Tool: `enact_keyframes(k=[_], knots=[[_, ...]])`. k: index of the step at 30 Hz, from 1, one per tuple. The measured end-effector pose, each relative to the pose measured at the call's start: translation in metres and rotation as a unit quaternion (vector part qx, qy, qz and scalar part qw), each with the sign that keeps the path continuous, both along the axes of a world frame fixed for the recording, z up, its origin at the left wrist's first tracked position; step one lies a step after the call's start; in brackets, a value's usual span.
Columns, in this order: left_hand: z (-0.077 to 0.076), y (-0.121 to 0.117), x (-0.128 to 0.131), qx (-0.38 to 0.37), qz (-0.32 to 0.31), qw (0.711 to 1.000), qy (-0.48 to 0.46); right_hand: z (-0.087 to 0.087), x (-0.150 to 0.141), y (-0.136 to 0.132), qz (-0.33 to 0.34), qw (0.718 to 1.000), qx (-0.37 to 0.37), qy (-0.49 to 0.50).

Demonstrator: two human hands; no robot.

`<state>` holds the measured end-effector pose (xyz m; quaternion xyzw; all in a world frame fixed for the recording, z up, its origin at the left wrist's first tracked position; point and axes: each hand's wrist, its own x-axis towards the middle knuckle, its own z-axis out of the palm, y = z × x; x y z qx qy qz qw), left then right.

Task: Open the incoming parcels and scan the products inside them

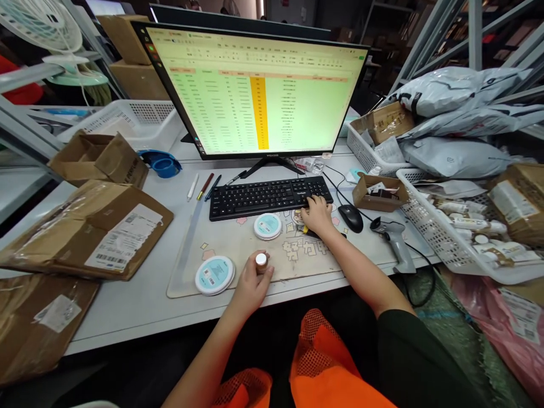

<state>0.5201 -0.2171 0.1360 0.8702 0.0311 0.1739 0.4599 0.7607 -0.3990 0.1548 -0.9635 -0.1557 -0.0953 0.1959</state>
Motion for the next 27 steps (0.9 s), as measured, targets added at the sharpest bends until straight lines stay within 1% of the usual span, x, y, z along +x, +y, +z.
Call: enact_keyframes(k=[6,10,15,18,21,24,25,27], knots=[[0.0,0.0,0.0,0.021,0.001,1.0,0.001,0.002,0.006,0.001,-0.007,0.999,0.03,0.017],[-0.001,0.001,0.001,0.026,-0.003,1.0,-0.002,0.003,0.004,-0.001,0.006,0.999,0.042,-0.01],[0.002,0.0,0.001,0.018,-0.012,1.0,-0.002,0.006,-0.003,-0.001,0.018,0.999,0.033,-0.03],[0.004,-0.001,0.002,0.014,-0.017,1.0,-0.001,0.013,0.003,0.014,0.039,0.999,0.015,-0.035],[0.004,-0.001,0.002,0.015,-0.023,1.0,-0.002,0.022,0.019,0.041,0.06,0.998,-0.001,-0.026],[0.003,0.0,0.003,0.015,-0.02,1.0,-0.005,0.028,0.035,0.064,0.058,0.998,-0.011,-0.003],[0.003,0.0,0.003,0.013,-0.02,1.0,-0.004,0.029,0.038,0.067,0.056,0.998,-0.015,0.016],[0.002,0.0,0.003,0.009,-0.021,1.0,-0.004,0.029,0.037,0.063,0.052,0.998,-0.017,0.033]])
